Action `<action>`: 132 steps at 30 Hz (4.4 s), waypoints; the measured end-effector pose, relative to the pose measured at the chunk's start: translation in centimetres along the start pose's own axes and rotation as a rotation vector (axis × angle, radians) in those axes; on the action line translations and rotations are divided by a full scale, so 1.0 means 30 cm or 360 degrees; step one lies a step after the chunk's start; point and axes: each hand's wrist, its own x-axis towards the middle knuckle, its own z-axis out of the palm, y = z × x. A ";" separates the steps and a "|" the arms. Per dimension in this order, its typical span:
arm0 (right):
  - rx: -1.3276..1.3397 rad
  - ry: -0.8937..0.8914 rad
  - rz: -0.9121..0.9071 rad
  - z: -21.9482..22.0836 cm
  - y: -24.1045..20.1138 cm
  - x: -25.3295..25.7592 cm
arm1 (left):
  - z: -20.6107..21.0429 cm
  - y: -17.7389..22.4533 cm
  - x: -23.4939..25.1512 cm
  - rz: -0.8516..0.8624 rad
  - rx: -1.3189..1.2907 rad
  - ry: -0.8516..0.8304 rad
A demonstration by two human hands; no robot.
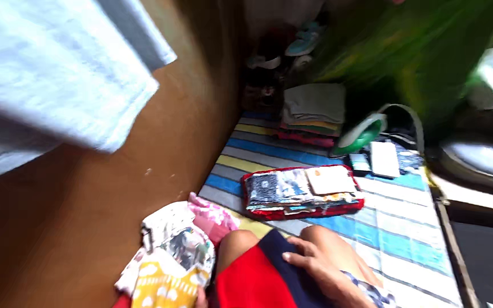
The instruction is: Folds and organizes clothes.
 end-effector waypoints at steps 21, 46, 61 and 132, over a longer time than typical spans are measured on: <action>-0.0006 0.0418 -0.0162 -0.036 -0.051 -0.017 | 0.264 0.076 0.022 0.0066 0.0750 0.0070; -0.1315 0.1193 0.0070 -0.474 -0.180 0.437 | 0.515 -0.090 0.902 0.0037 0.1829 0.0098; -0.1541 0.1140 0.0080 -0.444 -0.180 0.404 | 0.473 0.029 0.867 0.0081 0.2463 -0.0005; -0.1966 0.0561 -0.0492 -0.246 0.065 0.170 | -0.230 0.400 0.282 0.0449 0.2020 0.1419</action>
